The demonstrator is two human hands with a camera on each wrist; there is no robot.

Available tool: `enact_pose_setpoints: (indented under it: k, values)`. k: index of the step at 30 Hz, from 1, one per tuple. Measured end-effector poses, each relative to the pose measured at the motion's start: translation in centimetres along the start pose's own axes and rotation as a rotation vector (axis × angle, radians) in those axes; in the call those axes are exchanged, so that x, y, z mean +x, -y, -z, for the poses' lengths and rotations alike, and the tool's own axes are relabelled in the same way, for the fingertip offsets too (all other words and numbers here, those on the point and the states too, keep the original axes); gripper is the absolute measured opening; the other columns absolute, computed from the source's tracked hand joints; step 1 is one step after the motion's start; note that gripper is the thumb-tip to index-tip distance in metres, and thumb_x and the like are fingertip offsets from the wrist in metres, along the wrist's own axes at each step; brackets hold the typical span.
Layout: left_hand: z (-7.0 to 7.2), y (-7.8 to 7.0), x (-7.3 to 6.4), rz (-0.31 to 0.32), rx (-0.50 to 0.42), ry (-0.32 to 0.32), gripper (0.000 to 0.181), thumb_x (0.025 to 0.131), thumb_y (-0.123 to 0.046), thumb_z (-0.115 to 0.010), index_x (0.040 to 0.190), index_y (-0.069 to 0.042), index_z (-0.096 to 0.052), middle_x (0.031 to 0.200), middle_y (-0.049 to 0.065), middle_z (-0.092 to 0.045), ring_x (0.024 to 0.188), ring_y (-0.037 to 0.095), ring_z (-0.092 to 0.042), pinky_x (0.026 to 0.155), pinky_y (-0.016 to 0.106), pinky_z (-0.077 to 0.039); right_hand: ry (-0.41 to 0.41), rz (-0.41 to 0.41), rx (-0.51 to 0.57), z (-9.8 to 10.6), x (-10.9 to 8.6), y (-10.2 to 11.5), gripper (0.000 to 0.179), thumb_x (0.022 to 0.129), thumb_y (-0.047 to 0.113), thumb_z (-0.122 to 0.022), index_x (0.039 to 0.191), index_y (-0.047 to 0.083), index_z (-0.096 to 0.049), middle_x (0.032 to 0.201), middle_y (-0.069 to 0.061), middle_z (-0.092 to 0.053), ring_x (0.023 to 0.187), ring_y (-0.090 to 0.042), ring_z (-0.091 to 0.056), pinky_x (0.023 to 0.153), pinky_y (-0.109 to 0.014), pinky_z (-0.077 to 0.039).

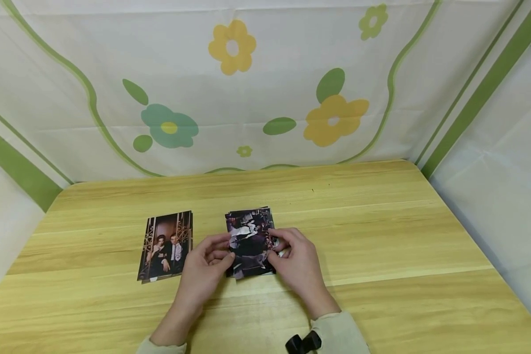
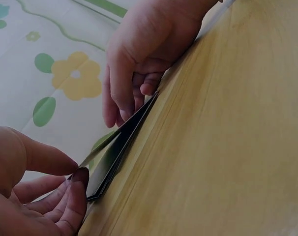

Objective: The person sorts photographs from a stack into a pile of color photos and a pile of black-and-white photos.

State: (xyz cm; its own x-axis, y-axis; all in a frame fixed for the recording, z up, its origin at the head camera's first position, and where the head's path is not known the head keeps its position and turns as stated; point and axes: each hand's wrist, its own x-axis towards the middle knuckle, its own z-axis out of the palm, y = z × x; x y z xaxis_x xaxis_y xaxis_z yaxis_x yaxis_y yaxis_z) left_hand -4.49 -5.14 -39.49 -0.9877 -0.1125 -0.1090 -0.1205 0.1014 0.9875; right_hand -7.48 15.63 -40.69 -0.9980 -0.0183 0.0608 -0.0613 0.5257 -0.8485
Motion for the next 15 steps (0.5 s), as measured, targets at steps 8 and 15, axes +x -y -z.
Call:
enact_pose_setpoints:
  k: [8, 15]
  values:
    - [0.24, -0.09, 0.22, 0.05, -0.059, -0.02, 0.043, 0.094, 0.004, -0.074, 0.137, -0.004, -0.07, 0.128, 0.019, -0.072, 0.101, 0.021, -0.07, 0.083, 0.017, -0.058, -0.012, 0.005, 0.038, 0.12, -0.06, 0.12, 0.047, 0.084, -0.001, -0.084, 0.127, 0.015, -0.078, 0.094, -0.005, -0.071, 0.069, -0.01, -0.058, 0.062, -0.021, -0.051]
    - [0.53, -0.11, 0.31, 0.063, -0.103, -0.021, 0.043, 0.095, 0.004, -0.073, 0.137, -0.004, -0.07, 0.13, 0.019, -0.071, 0.102, 0.02, -0.069, 0.086, 0.017, -0.058, -0.02, -0.01, 0.045, 0.33, -0.15, 0.46, 0.048, 0.085, 0.003, -0.086, 0.13, 0.017, -0.076, 0.095, -0.004, -0.072, 0.07, -0.012, -0.06, 0.061, -0.023, -0.053]
